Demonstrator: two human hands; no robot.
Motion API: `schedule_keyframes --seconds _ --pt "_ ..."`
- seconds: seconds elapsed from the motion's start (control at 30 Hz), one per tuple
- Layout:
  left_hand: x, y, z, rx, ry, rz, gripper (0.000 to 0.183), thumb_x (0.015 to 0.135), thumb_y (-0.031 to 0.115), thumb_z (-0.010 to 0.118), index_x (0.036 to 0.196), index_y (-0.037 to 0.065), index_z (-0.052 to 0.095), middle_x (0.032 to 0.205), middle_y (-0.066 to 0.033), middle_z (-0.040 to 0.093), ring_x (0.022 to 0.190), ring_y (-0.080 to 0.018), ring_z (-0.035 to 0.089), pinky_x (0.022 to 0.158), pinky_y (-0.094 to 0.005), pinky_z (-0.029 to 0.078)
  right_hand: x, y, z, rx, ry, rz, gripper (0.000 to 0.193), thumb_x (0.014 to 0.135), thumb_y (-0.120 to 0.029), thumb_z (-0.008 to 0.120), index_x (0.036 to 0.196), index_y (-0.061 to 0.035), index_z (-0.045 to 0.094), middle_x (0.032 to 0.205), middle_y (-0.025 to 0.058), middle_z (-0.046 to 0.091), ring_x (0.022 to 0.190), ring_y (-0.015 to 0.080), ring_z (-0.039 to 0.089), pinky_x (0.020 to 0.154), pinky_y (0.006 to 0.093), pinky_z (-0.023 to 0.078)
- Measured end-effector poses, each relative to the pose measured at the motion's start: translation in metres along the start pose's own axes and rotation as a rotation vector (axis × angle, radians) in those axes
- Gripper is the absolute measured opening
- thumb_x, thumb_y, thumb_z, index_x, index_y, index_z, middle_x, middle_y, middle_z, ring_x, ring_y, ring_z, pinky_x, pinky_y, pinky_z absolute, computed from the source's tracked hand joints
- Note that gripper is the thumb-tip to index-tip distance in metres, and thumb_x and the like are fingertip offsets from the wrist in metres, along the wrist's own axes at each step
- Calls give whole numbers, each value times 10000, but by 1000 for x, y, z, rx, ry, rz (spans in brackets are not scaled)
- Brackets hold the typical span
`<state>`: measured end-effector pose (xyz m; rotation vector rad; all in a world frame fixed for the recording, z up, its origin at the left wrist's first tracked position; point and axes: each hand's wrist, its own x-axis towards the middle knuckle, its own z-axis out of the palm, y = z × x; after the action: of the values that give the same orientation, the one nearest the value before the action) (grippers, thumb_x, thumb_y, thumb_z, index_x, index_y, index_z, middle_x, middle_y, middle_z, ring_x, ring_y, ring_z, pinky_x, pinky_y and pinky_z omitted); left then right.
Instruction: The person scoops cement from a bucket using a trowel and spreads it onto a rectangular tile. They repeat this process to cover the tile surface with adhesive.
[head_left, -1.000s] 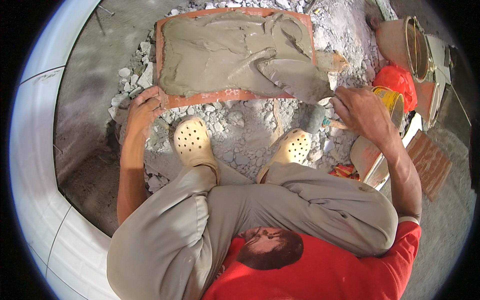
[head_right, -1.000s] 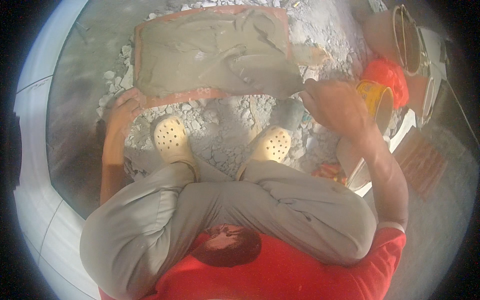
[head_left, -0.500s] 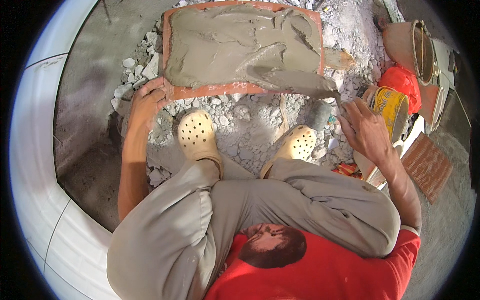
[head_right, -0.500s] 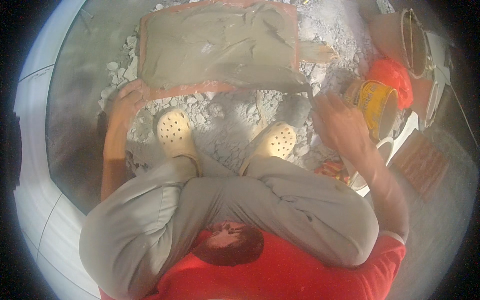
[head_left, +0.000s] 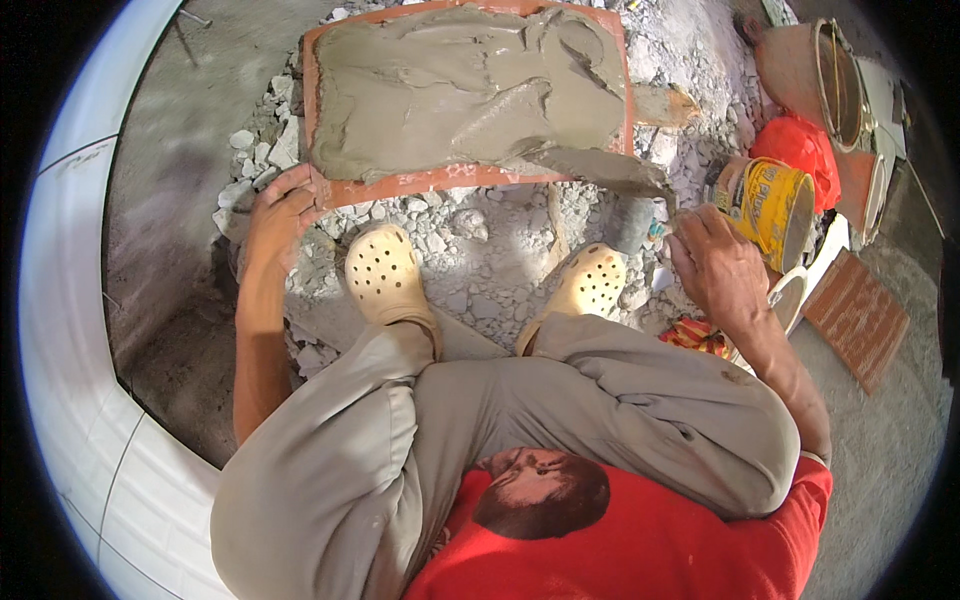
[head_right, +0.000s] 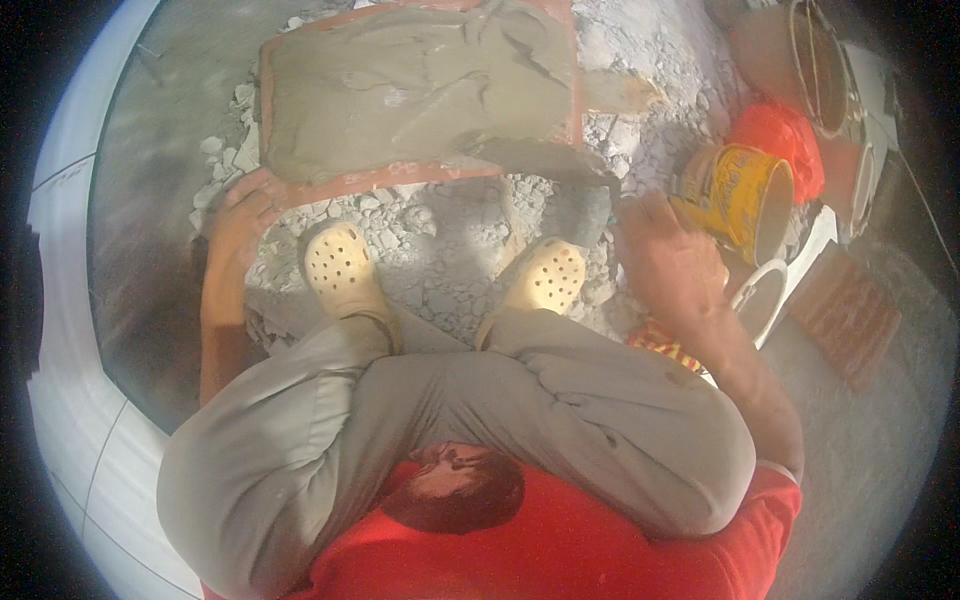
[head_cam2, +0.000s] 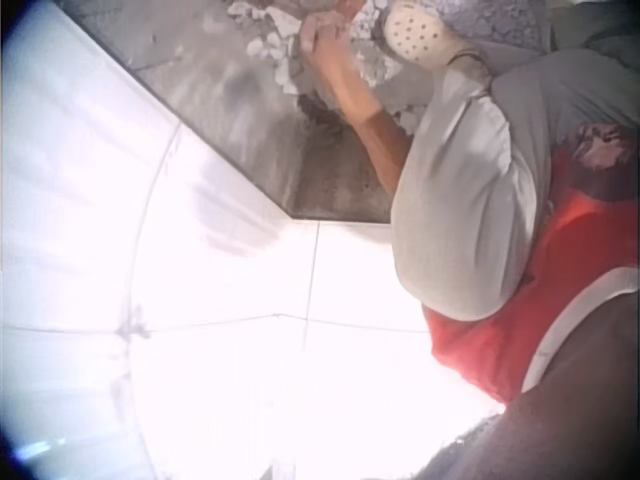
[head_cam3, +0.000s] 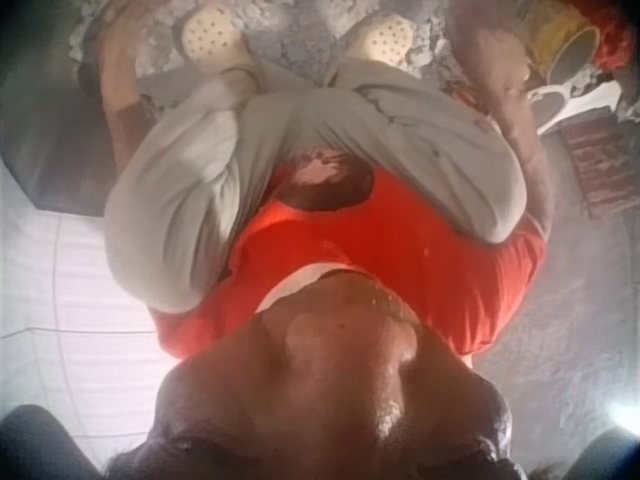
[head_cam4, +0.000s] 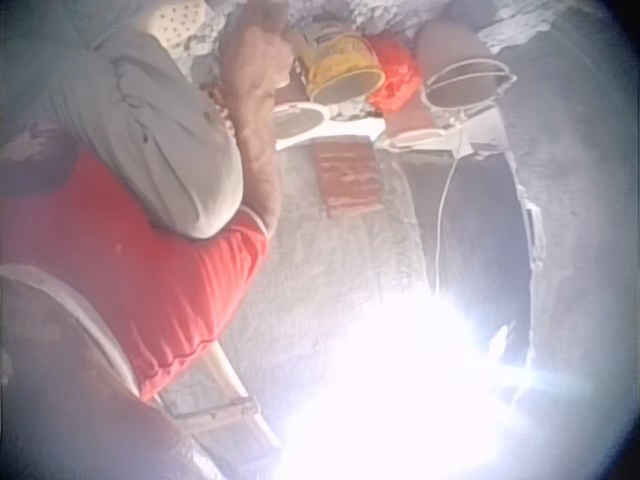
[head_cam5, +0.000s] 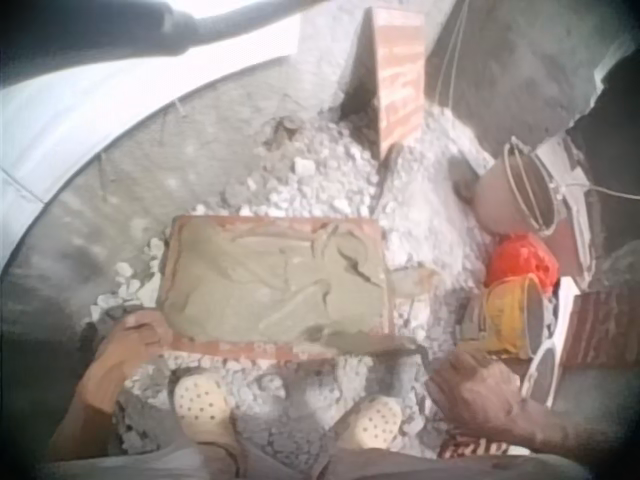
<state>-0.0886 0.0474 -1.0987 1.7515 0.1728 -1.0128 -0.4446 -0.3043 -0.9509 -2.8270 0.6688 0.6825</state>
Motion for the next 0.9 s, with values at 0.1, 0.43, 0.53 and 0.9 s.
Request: schedule_keyframes --seconds 0.1,0.43,0.53,0.9 --pt "-1 3 1 2 -11 -22 461 984 63 601 1405 -103 511 1323 -146 619 1113 -198 652 949 -334 559 -3 12 -4 20 82 -30 164 925 -169 640 1055 -69 627 1025 147 637 841 390 696 692 498 587" --pt "2 2 -2 38 3 -46 474 994 75 582 1426 -95 490 1328 -145 615 1133 -198 642 964 -331 552 -1 60 -59 274 -121 133 348 949 -243 666 1165 29 683 1081 246 699 995 366 688 887 440 525" --pt "3 2 -1 9 -17 -39 464 994 71 580 1419 -96 494 1320 -139 617 1121 -195 645 955 -326 554 9 71 -70 283 -146 214 369 971 -273 615 1151 42 684 999 246 701 921 332 698 845 423 520" --pt "0 6 0 -5 -42 -34 462 992 63 574 1415 -101 487 1315 -156 608 1097 -203 653 946 -326 553 15 83 -32 192 -102 -96 365 972 -262 635 1174 38 685 1065 242 717 974 404 686 880 440 523"
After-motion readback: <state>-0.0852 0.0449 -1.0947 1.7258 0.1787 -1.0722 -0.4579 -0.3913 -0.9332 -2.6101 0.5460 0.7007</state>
